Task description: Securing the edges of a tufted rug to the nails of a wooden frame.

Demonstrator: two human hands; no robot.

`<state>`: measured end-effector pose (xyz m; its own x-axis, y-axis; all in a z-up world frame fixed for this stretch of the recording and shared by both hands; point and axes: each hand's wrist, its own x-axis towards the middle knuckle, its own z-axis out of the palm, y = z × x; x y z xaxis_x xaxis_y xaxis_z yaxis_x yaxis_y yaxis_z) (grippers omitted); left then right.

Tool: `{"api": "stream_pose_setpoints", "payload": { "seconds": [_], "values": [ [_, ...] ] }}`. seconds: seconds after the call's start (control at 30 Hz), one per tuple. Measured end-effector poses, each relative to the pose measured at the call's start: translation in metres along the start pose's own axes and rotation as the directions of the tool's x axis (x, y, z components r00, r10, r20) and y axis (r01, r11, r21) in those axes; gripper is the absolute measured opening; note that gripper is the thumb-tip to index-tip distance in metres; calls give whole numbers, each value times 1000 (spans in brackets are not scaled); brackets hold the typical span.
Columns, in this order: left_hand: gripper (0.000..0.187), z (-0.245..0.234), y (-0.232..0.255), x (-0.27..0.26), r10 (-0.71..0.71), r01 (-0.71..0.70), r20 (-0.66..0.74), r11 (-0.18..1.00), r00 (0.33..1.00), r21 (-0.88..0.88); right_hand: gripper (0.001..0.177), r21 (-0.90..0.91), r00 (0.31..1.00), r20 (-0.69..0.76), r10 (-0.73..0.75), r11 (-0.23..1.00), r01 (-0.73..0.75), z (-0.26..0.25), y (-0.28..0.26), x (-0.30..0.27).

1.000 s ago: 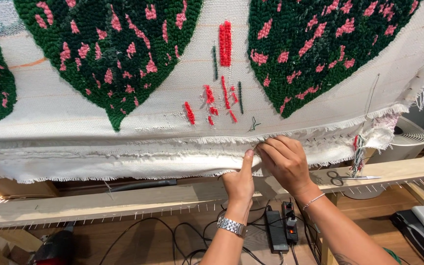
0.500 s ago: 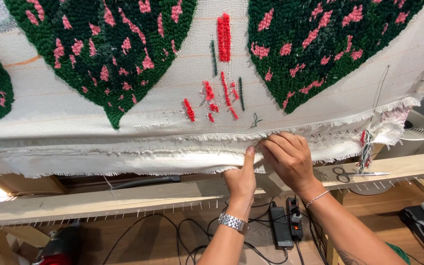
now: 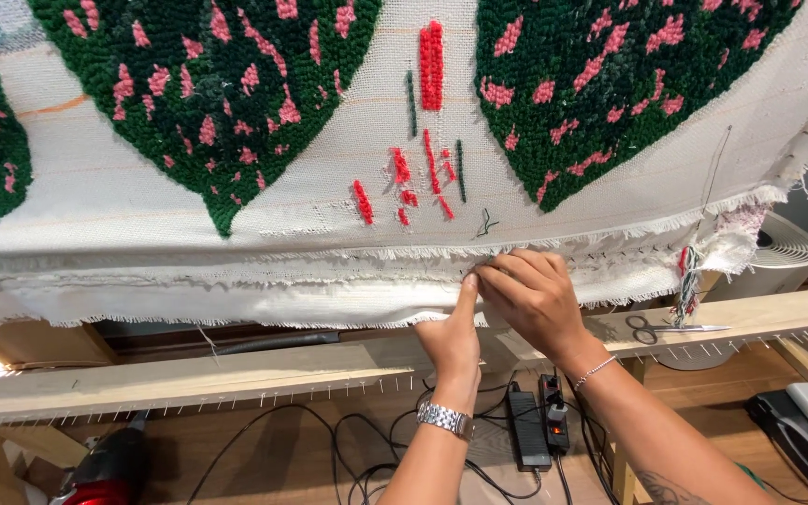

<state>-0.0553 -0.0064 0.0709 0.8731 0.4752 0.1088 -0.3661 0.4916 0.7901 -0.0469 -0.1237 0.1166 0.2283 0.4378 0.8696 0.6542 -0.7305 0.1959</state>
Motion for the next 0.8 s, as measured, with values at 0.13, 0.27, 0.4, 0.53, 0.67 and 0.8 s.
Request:
{"api": "stream_pose_setpoints", "payload": {
  "seconds": [0.13,0.27,0.4,0.53,0.67,0.8],
  "values": [
    [26,2,17,-5,-27,25,-101,999,995,-25,20,30,1000,9,-2,1000,2,7,2,-5],
    [30,4,24,-2,-93,97,-123,995,988,27,18,41,1000,-16,10,999,-9,12,3,-7],
    [31,0,18,4,-132,126,-107,990,985,-57,18,32,1000,-30,3,999,-2,13,2,-8],
    [27,-8,15,6,-150,153,-72,988,986,33,18,31,1000,-21,3,1000,-2,11,0,-7],
    [34,-9,12,2,-181,191,-64,956,981,224,16,25,999,-42,-4,1000,5,15,-1,-9],
    [21,-7,11,-1,10,-9,-7,979,1000,205,16,17,998,-65,16,1000,-15,18,0,-11]
  ]
}}
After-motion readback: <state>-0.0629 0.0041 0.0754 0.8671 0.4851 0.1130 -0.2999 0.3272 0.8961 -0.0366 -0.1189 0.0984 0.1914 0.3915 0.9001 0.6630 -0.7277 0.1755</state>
